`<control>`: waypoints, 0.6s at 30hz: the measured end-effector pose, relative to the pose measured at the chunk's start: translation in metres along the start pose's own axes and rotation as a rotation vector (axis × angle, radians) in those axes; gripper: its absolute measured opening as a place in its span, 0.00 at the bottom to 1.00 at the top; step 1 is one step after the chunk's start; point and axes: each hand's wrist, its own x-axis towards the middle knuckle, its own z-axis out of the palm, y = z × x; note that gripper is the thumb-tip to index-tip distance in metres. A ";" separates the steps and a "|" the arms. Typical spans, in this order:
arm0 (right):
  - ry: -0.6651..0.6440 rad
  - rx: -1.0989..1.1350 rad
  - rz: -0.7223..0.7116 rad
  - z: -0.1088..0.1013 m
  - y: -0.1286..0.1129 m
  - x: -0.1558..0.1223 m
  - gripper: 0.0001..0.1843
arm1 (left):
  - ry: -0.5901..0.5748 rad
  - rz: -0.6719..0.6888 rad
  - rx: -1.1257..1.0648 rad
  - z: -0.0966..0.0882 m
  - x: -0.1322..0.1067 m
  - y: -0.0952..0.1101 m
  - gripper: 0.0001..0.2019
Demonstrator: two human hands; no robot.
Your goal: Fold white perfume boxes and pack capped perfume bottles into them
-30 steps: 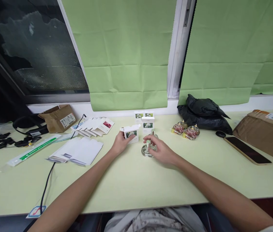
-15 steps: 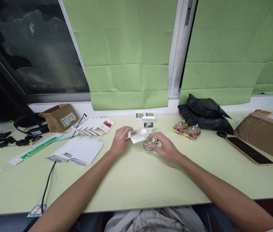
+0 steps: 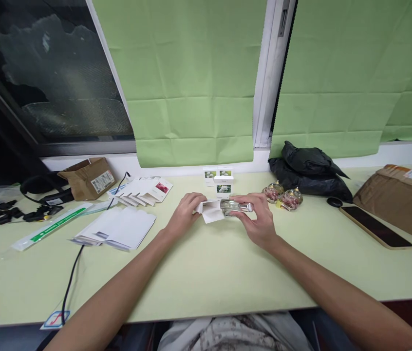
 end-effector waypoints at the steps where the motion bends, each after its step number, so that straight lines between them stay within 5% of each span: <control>1: -0.007 0.014 -0.010 0.001 -0.001 0.000 0.16 | -0.005 0.006 -0.009 0.001 0.000 0.002 0.18; 18: -0.225 0.092 0.041 0.003 -0.001 -0.004 0.15 | -0.046 -0.070 -0.158 0.009 0.000 0.029 0.12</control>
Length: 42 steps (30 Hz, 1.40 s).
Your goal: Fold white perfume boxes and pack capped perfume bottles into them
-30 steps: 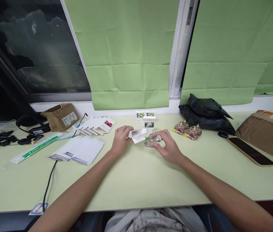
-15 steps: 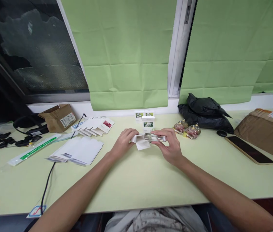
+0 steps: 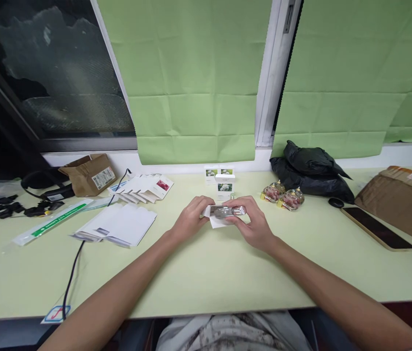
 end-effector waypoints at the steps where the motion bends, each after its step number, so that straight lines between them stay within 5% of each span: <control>1: -0.013 0.009 0.012 0.000 0.000 0.000 0.15 | -0.005 -0.004 -0.008 0.001 0.000 0.001 0.12; 10: -0.087 0.062 0.029 0.000 -0.002 0.001 0.14 | -0.017 -0.092 -0.140 0.009 -0.001 0.011 0.13; 19: 0.100 0.084 0.026 -0.002 0.005 0.002 0.15 | -0.035 -0.341 -0.564 0.016 0.005 0.031 0.18; 24: 0.049 0.053 0.009 -0.005 0.008 0.002 0.18 | -0.057 -0.488 -0.722 0.025 0.005 0.039 0.23; 42: -0.080 0.029 0.061 -0.006 0.007 0.004 0.21 | -0.100 -0.559 -0.821 0.026 0.005 0.038 0.23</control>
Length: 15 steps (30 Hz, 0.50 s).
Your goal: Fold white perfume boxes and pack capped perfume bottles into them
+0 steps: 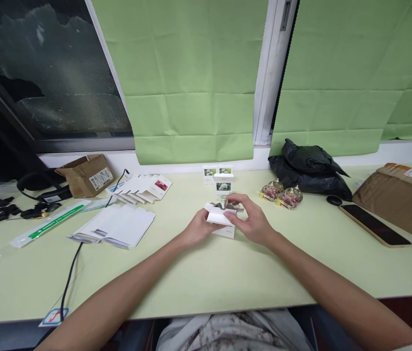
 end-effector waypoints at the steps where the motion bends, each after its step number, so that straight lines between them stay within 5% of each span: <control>1: 0.002 -0.005 -0.013 0.000 0.000 0.001 0.20 | 0.001 0.003 -0.002 0.000 0.000 0.000 0.23; 15: -0.077 -0.021 -0.005 -0.003 -0.001 0.003 0.19 | -0.063 0.033 -0.037 -0.005 0.003 -0.003 0.21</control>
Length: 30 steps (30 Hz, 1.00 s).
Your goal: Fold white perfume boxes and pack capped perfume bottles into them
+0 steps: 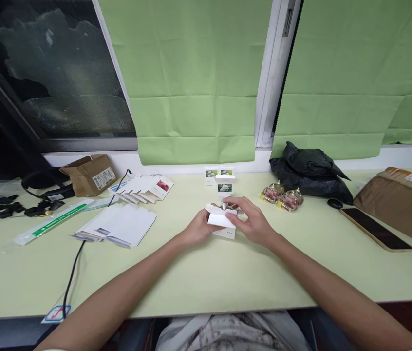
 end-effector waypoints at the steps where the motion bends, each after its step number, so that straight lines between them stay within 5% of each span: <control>1: -0.003 0.006 0.001 0.001 0.000 0.000 0.19 | 0.000 0.001 0.002 0.000 0.000 0.001 0.21; 13: -0.011 0.128 -0.009 0.003 0.002 0.001 0.14 | 0.010 0.008 0.013 0.000 0.000 0.004 0.21; 30: -0.068 0.392 0.219 0.006 0.003 0.004 0.09 | 0.021 -0.003 0.067 0.000 0.002 0.002 0.23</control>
